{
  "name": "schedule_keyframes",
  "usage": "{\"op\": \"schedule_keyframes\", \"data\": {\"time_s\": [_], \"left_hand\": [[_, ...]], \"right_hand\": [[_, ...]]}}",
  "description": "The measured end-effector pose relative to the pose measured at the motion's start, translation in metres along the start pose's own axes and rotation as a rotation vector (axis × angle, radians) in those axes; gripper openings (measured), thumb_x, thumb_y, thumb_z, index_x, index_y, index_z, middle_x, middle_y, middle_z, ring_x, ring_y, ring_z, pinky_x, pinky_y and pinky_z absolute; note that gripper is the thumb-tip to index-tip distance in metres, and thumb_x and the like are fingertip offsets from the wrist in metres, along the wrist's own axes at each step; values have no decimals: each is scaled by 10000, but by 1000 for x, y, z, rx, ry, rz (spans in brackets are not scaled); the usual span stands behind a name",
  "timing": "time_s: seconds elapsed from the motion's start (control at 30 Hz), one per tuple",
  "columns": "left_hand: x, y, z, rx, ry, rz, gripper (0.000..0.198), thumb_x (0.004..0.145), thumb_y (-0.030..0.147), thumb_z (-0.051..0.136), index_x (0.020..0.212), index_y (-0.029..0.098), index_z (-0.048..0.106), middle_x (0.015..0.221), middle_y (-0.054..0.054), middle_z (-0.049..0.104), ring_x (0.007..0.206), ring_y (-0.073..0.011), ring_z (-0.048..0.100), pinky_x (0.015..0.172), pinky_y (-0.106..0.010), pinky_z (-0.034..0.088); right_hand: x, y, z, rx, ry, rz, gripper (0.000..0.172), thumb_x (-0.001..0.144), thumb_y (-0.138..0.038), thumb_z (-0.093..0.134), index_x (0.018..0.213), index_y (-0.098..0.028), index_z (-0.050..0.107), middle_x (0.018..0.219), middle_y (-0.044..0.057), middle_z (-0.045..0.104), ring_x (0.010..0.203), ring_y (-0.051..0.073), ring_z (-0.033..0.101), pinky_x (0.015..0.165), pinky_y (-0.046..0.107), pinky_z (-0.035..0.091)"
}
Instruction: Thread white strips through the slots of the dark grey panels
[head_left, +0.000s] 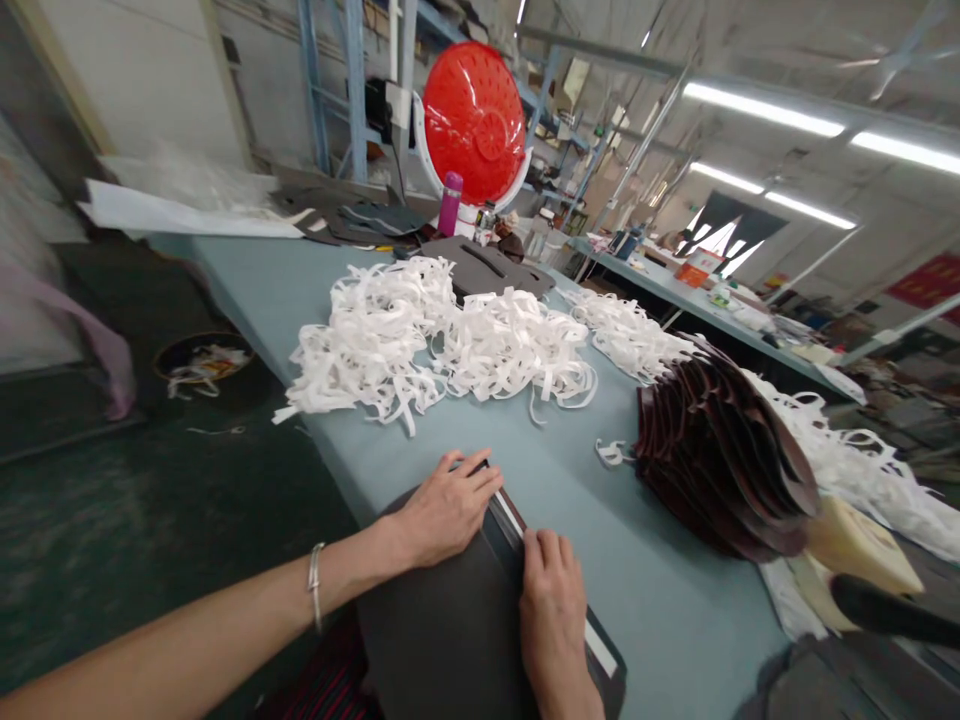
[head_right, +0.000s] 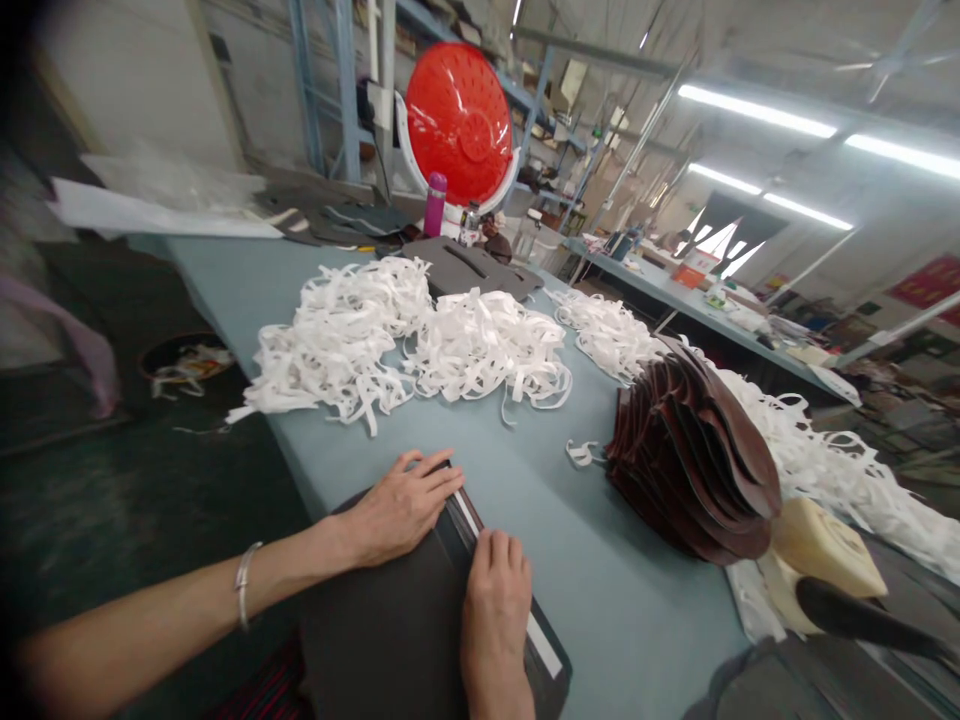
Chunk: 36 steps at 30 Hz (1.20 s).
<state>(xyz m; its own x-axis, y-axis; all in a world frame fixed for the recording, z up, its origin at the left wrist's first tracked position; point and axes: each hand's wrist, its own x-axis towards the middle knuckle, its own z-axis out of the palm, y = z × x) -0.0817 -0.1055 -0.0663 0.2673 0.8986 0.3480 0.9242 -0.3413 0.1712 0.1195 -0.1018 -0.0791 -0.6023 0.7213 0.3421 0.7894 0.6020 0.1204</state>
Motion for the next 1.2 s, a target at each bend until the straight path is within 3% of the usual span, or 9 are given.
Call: {"op": "schedule_keyframes", "data": {"time_s": [0.2,0.3,0.43,0.6,0.7,0.87,0.97,1.07,1.2], "left_hand": [[-2,2,0,-57,10,-31,369,948,362,404,1261,201,515,1304,-73,568,1307,-265,364,1018,-439,248],[-3,1,0,-53,23,-18,356,952,332,398,1262,206,520,1297,-87,569,1305,-265,368,1010,-444,256],[-4,0,0,-54,16,62,342,942,219,398,1257,244,528,1291,-62,577,1303,-240,380,1004,-428,271],[-4,-1,2,-69,16,123,373,901,126,413,1226,244,554,1259,-51,604,1264,-207,441,1001,-394,295],[-3,-2,5,-73,40,109,367,889,115,413,1195,239,575,1229,-61,620,1269,-221,439,996,-410,302],[-3,0,5,-50,30,80,375,901,132,413,1234,245,543,1262,-51,597,1296,-235,402,999,-425,303],[-3,3,3,-41,38,59,355,912,156,418,1232,248,545,1258,-52,593,1292,-225,398,1004,-414,301],[0,0,0,-70,48,27,295,931,205,415,1177,243,574,1203,-52,609,1249,-213,426,1000,-408,300],[3,-17,-10,-97,152,-175,279,929,179,386,1097,232,603,1082,-57,616,1095,-205,501,962,-403,339]], "right_hand": [[-117,73,-10,-24,30,-96,481,792,-1,431,1219,-207,514,1068,104,613,959,250,552,758,354,459],[-140,93,-16,14,38,-49,428,798,-5,432,1135,-242,547,1000,80,627,900,231,572,738,345,461],[-97,73,-25,122,23,110,205,824,-57,456,880,-219,568,881,64,607,837,225,541,758,361,453],[0,-5,-22,152,-11,173,418,816,0,366,1162,-148,549,1046,125,601,954,239,514,797,373,439],[12,-26,-14,95,-92,184,389,814,-7,396,1131,-139,579,1011,135,611,948,256,519,793,392,438],[-50,-2,-5,30,23,195,383,856,-48,392,1193,-142,548,1106,150,601,1015,270,529,857,418,428],[-76,21,8,-19,123,122,304,888,-167,463,1175,-185,563,1068,130,630,961,268,565,794,392,448],[-69,38,22,-68,180,91,264,895,-242,491,1131,-185,595,1040,129,646,937,273,578,763,389,450],[-33,52,23,-83,195,118,266,920,-300,425,1049,-198,634,1048,136,638,944,296,563,737,420,447]]}}
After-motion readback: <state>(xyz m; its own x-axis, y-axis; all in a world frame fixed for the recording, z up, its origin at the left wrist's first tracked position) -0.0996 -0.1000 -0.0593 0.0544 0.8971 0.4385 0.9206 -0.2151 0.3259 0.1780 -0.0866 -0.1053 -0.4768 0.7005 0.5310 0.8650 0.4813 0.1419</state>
